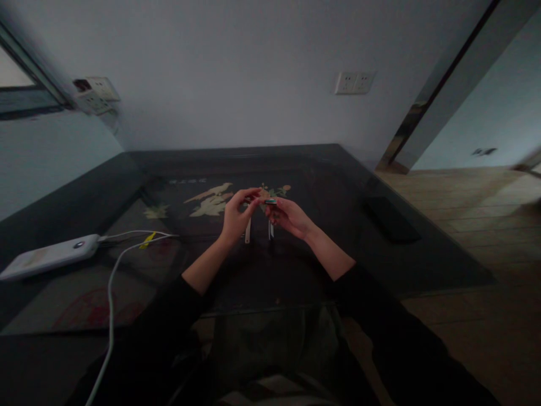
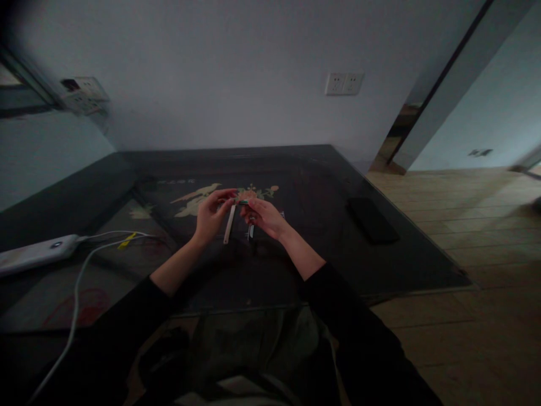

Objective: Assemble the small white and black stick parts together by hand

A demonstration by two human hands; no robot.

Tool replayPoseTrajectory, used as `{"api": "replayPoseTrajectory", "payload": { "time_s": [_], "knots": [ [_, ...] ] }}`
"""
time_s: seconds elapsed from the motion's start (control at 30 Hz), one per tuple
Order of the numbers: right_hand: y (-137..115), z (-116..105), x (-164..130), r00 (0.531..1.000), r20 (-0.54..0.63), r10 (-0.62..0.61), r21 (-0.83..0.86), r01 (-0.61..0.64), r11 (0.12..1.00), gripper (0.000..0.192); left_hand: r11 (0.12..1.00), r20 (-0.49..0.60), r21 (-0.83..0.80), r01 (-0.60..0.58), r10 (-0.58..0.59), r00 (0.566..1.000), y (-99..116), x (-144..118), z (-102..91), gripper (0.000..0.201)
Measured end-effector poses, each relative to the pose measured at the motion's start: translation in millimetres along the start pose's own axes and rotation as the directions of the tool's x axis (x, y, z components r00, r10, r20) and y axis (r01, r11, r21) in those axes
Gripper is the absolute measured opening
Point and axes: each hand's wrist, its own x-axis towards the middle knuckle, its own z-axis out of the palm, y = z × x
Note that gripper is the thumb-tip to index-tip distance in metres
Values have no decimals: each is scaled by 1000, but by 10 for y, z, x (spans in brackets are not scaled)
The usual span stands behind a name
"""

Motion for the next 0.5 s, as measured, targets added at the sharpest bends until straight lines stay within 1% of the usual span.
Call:
{"api": "replayPoseTrajectory", "payload": {
  "time_s": [0.03, 0.07, 0.1, 0.13, 0.17, 0.2, 0.27, 0.3, 0.37, 0.5],
  "knots": [
    [-20, -1, 1, 1000, -18, -15, 4, 15, 1000, 39, 996, -29, 17, 82, -81, 996, -36, 24, -27, 24],
    [-39, 0, 1, 999, -34, -30, 6, 30, 1000, 37, 983, -22, 58, 174, -173, 985, -81, 45, -55, 26],
    [-57, 0, 0, 998, -48, -41, 7, 41, 999, 36, 955, 19, 139, 262, -267, 963, -130, 59, -84, 26],
    [-72, 2, -1, 997, -57, -50, 8, 50, 999, 35, 906, 80, 270, 326, -359, 930, -178, 64, -111, 22],
    [-83, 3, -3, 996, -61, -58, 10, 59, 998, 34, 843, 136, 421, 334, -423, 896, -221, 61, -134, 20],
    [-91, 5, -5, 996, -60, -69, 15, 70, 997, 34, 772, 141, 552, 315, -459, 877, -254, 49, -151, 20],
    [-96, 8, -9, 995, -45, -92, 27, 93, 995, 37, 637, 164, 727, 257, -524, 836, -282, 11, -165, 26],
    [-96, 10, -11, 994, -37, -100, 33, 101, 994, 38, 584, 170, 776, 238, -557, 813, -278, -9, -162, 31],
    [-94, 15, -14, 994, -33, -103, 39, 104, 994, 40, 520, 177, 826, 218, -606, 776, -246, -41, -139, 38],
    [-94, 24, -16, 995, -41, -95, 28, 96, 995, 39, 470, 169, 855, 221, -654, 737, -192, -65, -64, 38]
  ]
}}
